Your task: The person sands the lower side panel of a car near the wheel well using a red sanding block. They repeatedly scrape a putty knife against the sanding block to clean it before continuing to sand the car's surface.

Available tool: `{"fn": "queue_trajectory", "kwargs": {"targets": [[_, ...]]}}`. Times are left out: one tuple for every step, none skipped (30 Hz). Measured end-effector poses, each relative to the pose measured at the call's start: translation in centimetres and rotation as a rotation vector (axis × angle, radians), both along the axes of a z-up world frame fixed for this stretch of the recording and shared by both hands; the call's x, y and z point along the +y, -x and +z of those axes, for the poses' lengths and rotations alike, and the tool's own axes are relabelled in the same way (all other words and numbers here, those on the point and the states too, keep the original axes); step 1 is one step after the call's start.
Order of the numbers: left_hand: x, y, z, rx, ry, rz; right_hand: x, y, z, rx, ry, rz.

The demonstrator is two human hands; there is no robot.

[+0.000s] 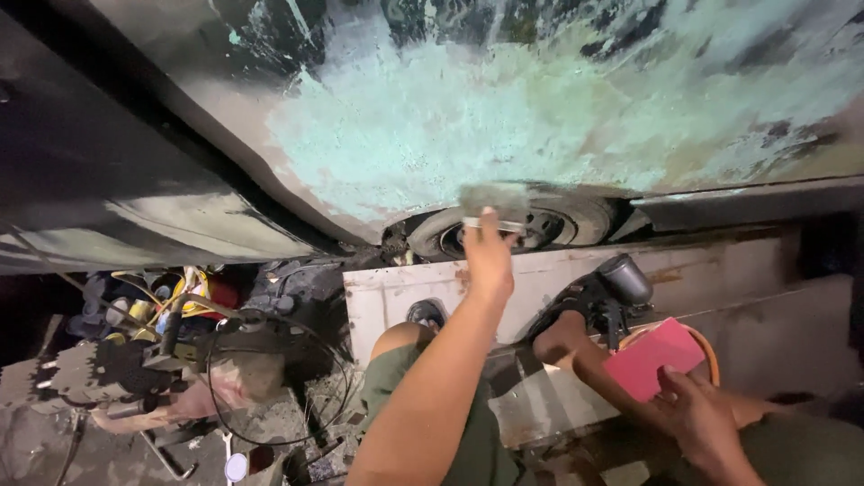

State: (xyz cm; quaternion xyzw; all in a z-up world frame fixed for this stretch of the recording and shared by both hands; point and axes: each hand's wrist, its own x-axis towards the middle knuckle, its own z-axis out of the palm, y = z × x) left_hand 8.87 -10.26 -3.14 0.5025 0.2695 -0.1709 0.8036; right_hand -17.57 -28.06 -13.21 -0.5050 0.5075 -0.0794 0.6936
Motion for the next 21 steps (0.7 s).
{"fn": "queue_trajectory", "kwargs": {"targets": [[0.1, 1.0, 1.1, -0.206, -0.059, -0.159, 0.4, -0.2, 1.3, 0.078, 0.032, 0.022], [0.3, 2.1, 2.2, -0.412, -0.121, -0.319, 0.9, -0.4, 2.5, 0.155, 0.061, 0.042], [-0.1, 2.2, 0.9, -0.412, -0.123, -0.318, 0.4, -0.4, 1.3, 0.155, 0.060, 0.043], [-0.5, 2.6, -0.4, -0.305, -0.048, -0.232, -0.1, -0.2, 0.1, 0.109, -0.014, 0.027], [-0.8, 2.9, -1.7, -0.198, 0.026, -0.145, -0.6, 0.0, -1.1, 0.063, -0.088, 0.010], [-0.6, 2.2, -1.9, -0.195, 0.026, -0.140, -0.5, -0.3, -0.9, 0.066, -0.087, 0.014], [-0.3, 1.6, -2.2, 0.014, 0.026, -0.014, -0.3, -0.5, -0.7, 0.046, -0.136, -0.007], [0.0, 1.1, -2.5, 0.225, 0.026, 0.112, -0.1, -0.6, -0.5, 0.027, -0.185, -0.030], [0.3, -0.5, -4.3, 0.229, 0.026, 0.116, 0.0, -0.4, -1.3, 0.032, -0.185, -0.027], [0.4, -2.2, -5.9, 0.186, 0.025, 0.126, 0.1, -0.4, -2.0, -0.011, -0.147, -0.009], [0.5, -4.0, -7.4, 0.143, 0.024, 0.136, 0.1, -0.3, -2.7, -0.053, -0.108, 0.009], [0.6, -4.0, -6.3, 0.140, 0.028, 0.136, 0.3, -0.6, -1.7, -0.056, -0.104, 0.009], [0.7, -3.9, -5.1, 0.124, 0.055, 0.118, 0.6, -0.9, -0.8, -0.019, -0.119, -0.008], [1.0, -3.8, -4.1, 0.109, 0.080, 0.101, 0.9, -1.1, 0.2, 0.021, -0.136, -0.025], [1.0, -3.1, -3.4, 0.109, 0.082, 0.101, 0.6, -0.9, -0.2, 0.021, -0.134, -0.025], [1.0, -2.3, -2.8, 0.005, 0.043, 0.033, 0.4, -0.7, -0.7, 0.002, -0.153, -0.028], [1.0, -1.6, -2.2, -0.098, 0.005, -0.034, 0.1, -0.5, -1.1, -0.017, -0.172, -0.031], [1.2, -1.1, -1.8, -0.095, 0.004, -0.032, -0.2, 0.0, -2.5, -0.013, -0.173, -0.028], [1.4, -0.6, -1.5, -0.182, -0.010, -0.043, -0.4, 0.5, -3.9, -0.056, -0.142, -0.036], [1.6, -0.3, -1.0, -0.274, -0.023, -0.053, -0.8, 0.7, -5.2, -0.104, -0.110, -0.041], [2.4, 0.7, -0.6, -0.275, -0.023, -0.049, -0.6, 0.6, -4.6, -0.104, -0.110, -0.037]]}}
